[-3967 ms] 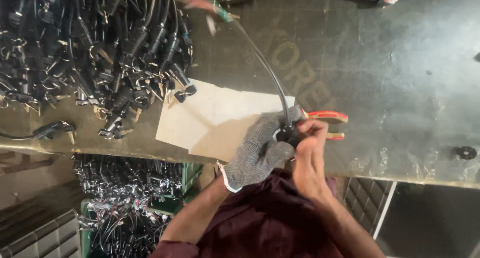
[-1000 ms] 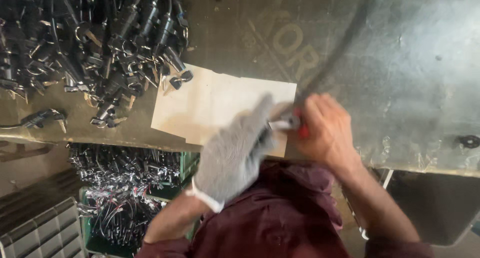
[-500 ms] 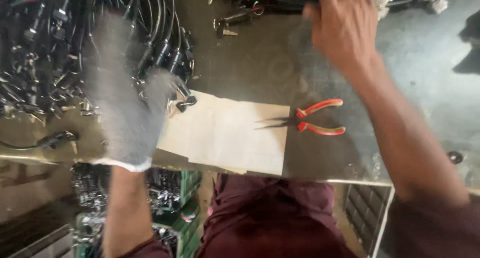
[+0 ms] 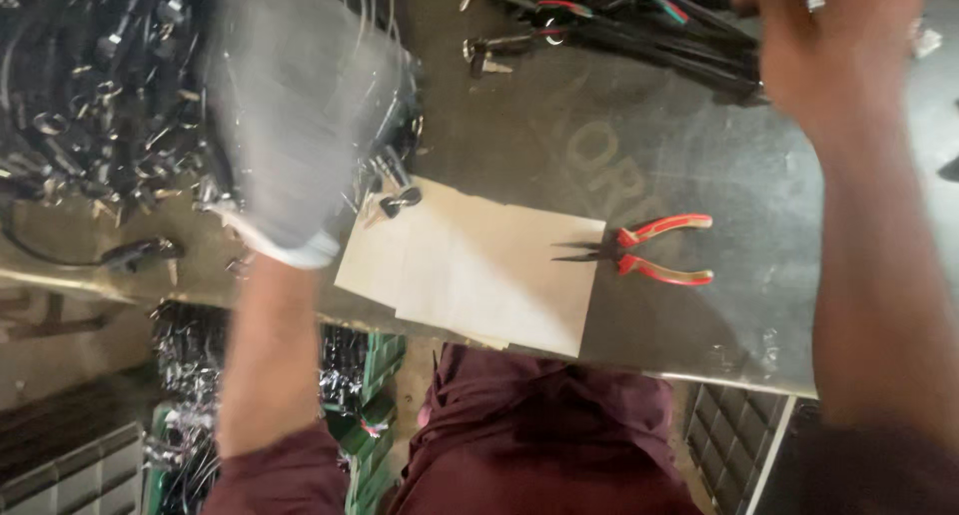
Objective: The person repeatedly picks up black wire harnesses with exposed inner wires, positions a connector housing over the wires, and uses red-handled pliers to crimp the connector onto each harness. Finished harnesses are placed on the table to the right.
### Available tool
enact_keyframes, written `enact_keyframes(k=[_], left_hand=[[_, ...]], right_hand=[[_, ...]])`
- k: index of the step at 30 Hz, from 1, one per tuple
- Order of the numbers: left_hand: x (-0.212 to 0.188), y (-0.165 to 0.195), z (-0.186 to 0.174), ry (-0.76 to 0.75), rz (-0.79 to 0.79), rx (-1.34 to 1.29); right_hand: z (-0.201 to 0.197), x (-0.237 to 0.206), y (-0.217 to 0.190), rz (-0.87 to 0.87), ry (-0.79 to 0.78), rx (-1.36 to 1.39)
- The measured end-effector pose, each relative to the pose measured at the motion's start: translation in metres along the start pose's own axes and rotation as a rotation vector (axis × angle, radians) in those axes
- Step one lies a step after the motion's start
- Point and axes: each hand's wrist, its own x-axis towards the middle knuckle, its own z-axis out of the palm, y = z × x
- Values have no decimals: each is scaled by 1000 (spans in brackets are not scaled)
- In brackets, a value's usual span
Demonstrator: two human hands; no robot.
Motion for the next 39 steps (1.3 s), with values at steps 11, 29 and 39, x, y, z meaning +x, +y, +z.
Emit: enact_keyframes(k=[11, 29, 39], left_hand=[[-113, 152, 56, -796, -284, -1593], [-128, 191, 66, -512, -611, -1926], [-114, 141, 40, -153, -557, -2500]], right_hand=[[-39, -81, -164, 663, 313, 665], [-52, -142, -241, 476, 27, 1104], [-39, -122, -217, 304, -225, 490]])
